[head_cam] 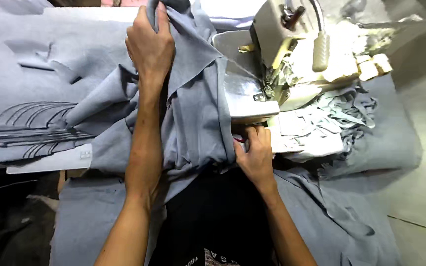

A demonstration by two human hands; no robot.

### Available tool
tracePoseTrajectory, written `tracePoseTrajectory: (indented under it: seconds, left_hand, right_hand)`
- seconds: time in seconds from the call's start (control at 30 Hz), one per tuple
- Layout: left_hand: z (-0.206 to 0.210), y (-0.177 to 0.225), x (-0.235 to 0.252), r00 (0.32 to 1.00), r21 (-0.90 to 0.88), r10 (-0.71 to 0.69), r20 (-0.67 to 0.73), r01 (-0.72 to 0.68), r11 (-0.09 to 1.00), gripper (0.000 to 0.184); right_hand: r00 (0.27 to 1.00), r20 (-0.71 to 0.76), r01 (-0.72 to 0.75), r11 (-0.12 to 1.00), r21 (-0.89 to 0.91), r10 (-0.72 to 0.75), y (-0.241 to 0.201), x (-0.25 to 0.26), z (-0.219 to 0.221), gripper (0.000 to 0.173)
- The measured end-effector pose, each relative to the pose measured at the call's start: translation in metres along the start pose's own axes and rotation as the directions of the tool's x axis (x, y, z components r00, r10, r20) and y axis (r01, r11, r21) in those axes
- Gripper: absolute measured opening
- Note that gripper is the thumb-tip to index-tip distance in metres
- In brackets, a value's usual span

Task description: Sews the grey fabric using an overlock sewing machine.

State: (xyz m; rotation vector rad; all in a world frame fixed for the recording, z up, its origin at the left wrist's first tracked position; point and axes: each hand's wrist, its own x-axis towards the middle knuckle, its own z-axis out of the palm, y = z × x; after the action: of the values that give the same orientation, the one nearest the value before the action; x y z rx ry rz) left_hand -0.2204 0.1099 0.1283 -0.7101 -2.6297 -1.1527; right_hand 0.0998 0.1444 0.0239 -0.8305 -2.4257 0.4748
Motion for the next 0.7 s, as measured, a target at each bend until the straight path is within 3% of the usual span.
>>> tracePoseTrajectory:
  seconds: [0.1, 0.17, 0.3, 0.37, 0.43, 0.53, 0.6, 0.7]
  left_hand:
    - [-0.021, -0.038, 0.003, 0.995, -0.233, 0.042, -0.087, -0.062, 0.971, 0.042]
    - [-0.033, -0.063, -0.003, 0.991, -0.446, 0.028, -0.129, -0.083, 0.891, 0.041]
    - [-0.04, -0.096, -0.024, 0.979, -0.855, -0.116, -0.17, -0.088, 0.511, 0.028]
    - [-0.041, -0.099, -0.03, 0.981, -0.905, -0.115, -0.157, -0.096, 0.413, 0.023]
    - [-0.04, -0.098, -0.03, 0.984, -0.918, -0.099, -0.152, -0.103, 0.383, 0.023]
    - [-0.038, -0.098, -0.033, 0.977, -0.937, -0.115, -0.179, -0.134, 0.324, 0.021]
    - [-0.038, -0.097, -0.037, 0.971, -0.957, -0.159, -0.179, -0.134, 0.259, 0.021]
    - [-0.039, -0.095, -0.041, 0.961, -0.978, -0.245, -0.125, -0.079, 0.191, 0.022]
  right_hand:
    - [0.991, 0.075, 0.112, 0.991, -0.069, -0.107, -0.007, 0.002, 0.005, 0.033]
    - [0.981, 0.115, 0.165, 0.982, -0.09, -0.154, -0.012, 0.003, 0.004, 0.033]
    - [0.958, 0.182, 0.248, 0.958, -0.147, -0.22, -0.01, 0.001, -0.001, 0.033]
    - [0.955, 0.219, 0.231, 0.963, -0.136, -0.198, -0.009, -0.003, -0.011, 0.03]
    - [0.944, 0.303, 0.163, 0.984, -0.072, -0.134, -0.011, -0.005, -0.03, 0.027]
    - [0.873, 0.479, 0.031, 0.99, 0.137, -0.094, -0.013, -0.006, -0.064, 0.038]
    - [0.807, 0.578, -0.172, 0.887, 0.429, -0.123, -0.019, -0.001, -0.078, 0.043]
    - [0.757, 0.628, -0.49, 0.478, 0.729, -0.182, -0.042, 0.011, -0.074, 0.041]
